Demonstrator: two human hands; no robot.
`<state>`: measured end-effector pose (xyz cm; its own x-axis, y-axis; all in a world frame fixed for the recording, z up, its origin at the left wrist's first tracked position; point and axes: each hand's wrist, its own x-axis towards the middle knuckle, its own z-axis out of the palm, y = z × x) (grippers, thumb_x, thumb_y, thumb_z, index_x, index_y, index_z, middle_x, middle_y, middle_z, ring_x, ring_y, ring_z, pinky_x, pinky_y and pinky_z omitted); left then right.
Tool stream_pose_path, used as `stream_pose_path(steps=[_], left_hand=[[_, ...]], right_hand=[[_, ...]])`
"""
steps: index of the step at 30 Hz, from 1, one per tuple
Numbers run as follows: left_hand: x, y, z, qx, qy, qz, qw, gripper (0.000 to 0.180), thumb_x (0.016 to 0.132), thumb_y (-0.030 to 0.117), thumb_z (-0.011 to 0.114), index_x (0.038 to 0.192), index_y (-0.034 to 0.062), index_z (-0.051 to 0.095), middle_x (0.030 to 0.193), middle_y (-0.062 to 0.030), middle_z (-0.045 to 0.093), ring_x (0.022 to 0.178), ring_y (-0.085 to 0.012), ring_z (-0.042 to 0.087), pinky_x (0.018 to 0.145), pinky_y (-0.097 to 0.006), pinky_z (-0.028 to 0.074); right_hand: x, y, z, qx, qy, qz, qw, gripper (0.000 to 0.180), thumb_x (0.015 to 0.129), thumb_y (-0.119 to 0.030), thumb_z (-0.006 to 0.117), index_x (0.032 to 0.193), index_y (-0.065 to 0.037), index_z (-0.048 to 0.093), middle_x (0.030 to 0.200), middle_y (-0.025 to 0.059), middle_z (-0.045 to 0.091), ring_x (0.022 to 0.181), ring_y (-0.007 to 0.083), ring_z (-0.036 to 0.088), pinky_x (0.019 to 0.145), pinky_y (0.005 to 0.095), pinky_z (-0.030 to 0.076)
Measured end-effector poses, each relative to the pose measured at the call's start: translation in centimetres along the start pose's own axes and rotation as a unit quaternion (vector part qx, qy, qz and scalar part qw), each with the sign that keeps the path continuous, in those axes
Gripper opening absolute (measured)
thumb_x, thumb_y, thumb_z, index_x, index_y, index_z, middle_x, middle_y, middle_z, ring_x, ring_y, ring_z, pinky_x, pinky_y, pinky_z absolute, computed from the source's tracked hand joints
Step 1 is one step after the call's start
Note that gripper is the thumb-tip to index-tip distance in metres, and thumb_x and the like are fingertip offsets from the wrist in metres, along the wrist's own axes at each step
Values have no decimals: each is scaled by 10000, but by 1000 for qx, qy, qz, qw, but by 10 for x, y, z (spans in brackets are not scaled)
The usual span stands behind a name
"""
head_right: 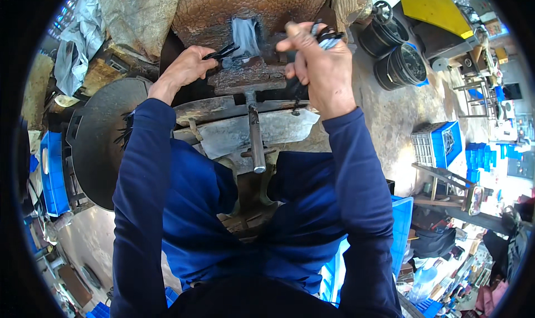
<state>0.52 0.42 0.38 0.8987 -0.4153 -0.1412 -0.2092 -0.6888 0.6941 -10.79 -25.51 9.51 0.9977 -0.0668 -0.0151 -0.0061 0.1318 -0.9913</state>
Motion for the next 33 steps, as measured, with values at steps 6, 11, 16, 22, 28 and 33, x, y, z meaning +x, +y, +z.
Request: stream_pose_path(steps=[6, 11, 16, 22, 28, 33], left_hand=[[3, 22, -6, -22, 108, 56, 992, 218, 899, 208, 639, 994, 23, 706, 748, -54, 675, 600, -134, 537, 571, -301, 427], [-19, 75, -9, -283, 32, 16, 959, 208, 926, 235, 631, 975, 47, 704, 747, 17, 665, 528, -48, 412, 495, -232, 319], [-26, 87, -4, -379, -4, 46, 924, 265, 954, 262, 622, 1055, 24, 679, 776, 23, 660, 500, -26, 365, 457, -200, 255], [-24, 81, -6, -383, 31, 29, 923, 306, 954, 278, 618, 1079, 3, 665, 837, -8, 677, 508, -33, 385, 452, -210, 267], [-8, 35, -7, -323, 49, -50, 944, 284, 954, 238, 566, 1063, -4, 668, 848, -24, 672, 580, -38, 449, 490, -222, 328], [-2, 19, -5, -123, -40, -94, 987, 239, 931, 181, 548, 1043, 37, 703, 803, 11, 627, 618, -50, 469, 533, -226, 366]], right_hand=[[20, 17, -2, 238, 61, 8, 969, 144, 951, -188, 657, 977, -57, 604, 794, 48, 631, 478, 73, 348, 554, 300, 433], [26, 26, 16, 236, 88, 29, 967, 148, 943, -177, 665, 998, -52, 609, 796, 49, 626, 484, 79, 346, 563, 311, 438], [23, 22, 44, 203, 50, 0, 978, 173, 916, -154, 695, 995, -21, 617, 758, 41, 601, 454, 84, 384, 507, 299, 442], [23, 23, 42, 126, 99, 7, 987, 188, 898, -143, 713, 967, 4, 618, 730, 55, 589, 410, 95, 433, 424, 273, 438], [22, 26, 35, 116, 82, 14, 990, 182, 902, -149, 709, 958, -1, 620, 731, 64, 589, 410, 93, 425, 448, 284, 476], [19, 25, 31, 132, 51, 18, 990, 208, 925, -199, 687, 952, -4, 621, 769, 74, 616, 437, 94, 444, 474, 298, 497]])
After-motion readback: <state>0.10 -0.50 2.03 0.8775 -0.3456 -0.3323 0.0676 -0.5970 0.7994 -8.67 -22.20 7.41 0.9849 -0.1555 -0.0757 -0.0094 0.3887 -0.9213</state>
